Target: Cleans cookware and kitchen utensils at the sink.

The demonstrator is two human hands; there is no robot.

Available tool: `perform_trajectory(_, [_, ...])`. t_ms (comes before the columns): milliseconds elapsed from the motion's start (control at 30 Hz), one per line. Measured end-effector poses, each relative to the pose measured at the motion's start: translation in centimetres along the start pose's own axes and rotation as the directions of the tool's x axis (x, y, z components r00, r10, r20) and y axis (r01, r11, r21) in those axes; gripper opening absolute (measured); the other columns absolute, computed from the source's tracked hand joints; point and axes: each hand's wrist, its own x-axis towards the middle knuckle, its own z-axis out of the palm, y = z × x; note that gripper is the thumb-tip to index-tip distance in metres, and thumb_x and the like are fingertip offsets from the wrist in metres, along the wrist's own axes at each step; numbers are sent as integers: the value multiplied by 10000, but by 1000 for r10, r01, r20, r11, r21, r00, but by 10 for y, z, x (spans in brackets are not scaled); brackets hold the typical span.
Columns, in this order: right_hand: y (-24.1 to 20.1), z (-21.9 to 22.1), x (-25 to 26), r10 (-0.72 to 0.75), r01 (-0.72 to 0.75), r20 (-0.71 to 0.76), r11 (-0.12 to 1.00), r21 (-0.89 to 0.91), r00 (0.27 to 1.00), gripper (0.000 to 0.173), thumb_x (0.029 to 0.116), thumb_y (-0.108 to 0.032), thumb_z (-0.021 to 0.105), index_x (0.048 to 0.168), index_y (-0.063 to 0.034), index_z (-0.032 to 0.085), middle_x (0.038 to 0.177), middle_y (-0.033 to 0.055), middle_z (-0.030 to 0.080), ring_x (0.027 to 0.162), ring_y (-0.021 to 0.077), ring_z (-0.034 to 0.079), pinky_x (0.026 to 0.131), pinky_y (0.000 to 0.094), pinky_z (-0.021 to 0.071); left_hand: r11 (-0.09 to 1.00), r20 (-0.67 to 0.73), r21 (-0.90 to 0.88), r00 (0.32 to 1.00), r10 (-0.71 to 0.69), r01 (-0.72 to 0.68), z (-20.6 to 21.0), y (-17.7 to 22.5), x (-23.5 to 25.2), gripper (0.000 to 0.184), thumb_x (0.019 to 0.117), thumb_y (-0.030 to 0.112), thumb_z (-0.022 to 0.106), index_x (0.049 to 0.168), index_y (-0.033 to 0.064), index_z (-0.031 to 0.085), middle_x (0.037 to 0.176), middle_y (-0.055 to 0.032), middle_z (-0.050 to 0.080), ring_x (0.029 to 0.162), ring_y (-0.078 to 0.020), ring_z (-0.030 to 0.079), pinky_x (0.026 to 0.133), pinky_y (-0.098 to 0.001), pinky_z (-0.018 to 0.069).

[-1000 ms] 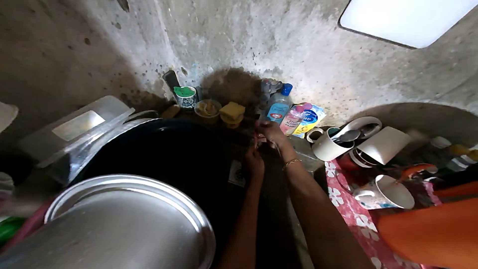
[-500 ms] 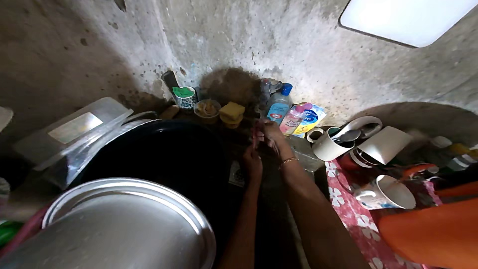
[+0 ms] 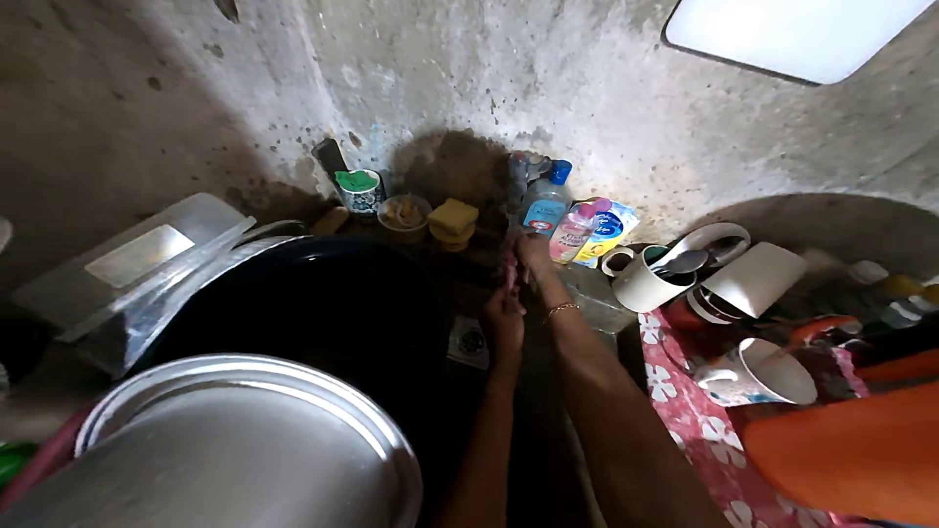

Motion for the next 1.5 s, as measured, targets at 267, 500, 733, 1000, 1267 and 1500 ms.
perform_trajectory(267, [5, -18, -8, 9, -111, 386, 964, 243, 922, 304, 1046, -21, 496, 1345, -59, 537, 974, 73, 645, 662, 105, 579, 575, 258, 496, 962, 3, -223, 987, -163, 159, 1, 2, 15, 286, 1108, 128, 447, 1213, -80, 612, 725, -32, 539, 487, -25, 405, 446, -164, 340])
perform_trajectory(500, [-28, -47, -20, -151, 202, 279, 965, -165, 948, 259, 995, -5, 616, 1251, 9, 650, 1087, 155, 684, 822, 168, 645, 745, 341, 552, 958, 1, -280, 998, -68, 66, 9, -3, 51, 304, 1115, 148, 435, 1318, -47, 552, 777, -57, 566, 527, -37, 428, 476, -179, 356])
perform_trajectory(733, [-75, -66, -15, -545, 557, 115, 814, -165, 830, 441, 1048, -152, 577, 1453, 11, 514, 1252, 206, 668, 1014, 271, 696, 891, 446, 570, 957, 30, -286, 997, 65, -54, 22, 4, 83, 332, 1089, 103, 490, 1390, -29, 540, 1227, -183, 645, 946, -174, 629, 828, -320, 528])
perform_trajectory(1000, [-95, -61, -9, -514, 525, 118, 808, -267, 850, 376, 1116, -219, 418, 1267, 29, 656, 1179, 244, 696, 1087, 374, 683, 966, 573, 502, 945, 55, -324, 996, 68, -47, 25, 22, 76, 311, 1083, 26, 452, 1343, -131, 518, 1142, -228, 656, 880, -146, 670, 786, -268, 562])
perform_trajectory(1267, [-94, -56, -7, -505, 494, 31, 827, -269, 862, 364, 1116, -182, 375, 1255, 25, 640, 1158, 243, 689, 1098, 368, 666, 959, 555, 486, 955, 126, -290, 987, 100, -60, 13, -2, 34, 306, 1079, 15, 437, 1327, -137, 531, 1196, -212, 652, 947, -131, 670, 836, -258, 551])
perform_trajectory(1500, [-89, -55, 20, -392, 391, -4, 920, -36, 920, 374, 1126, -210, 362, 1257, 7, 638, 1124, 200, 699, 996, 288, 692, 902, 502, 536, 976, 177, -214, 984, 3, 36, 1, -8, 9, 298, 1082, 27, 439, 1332, -116, 514, 1206, -201, 647, 944, -132, 667, 810, -261, 546])
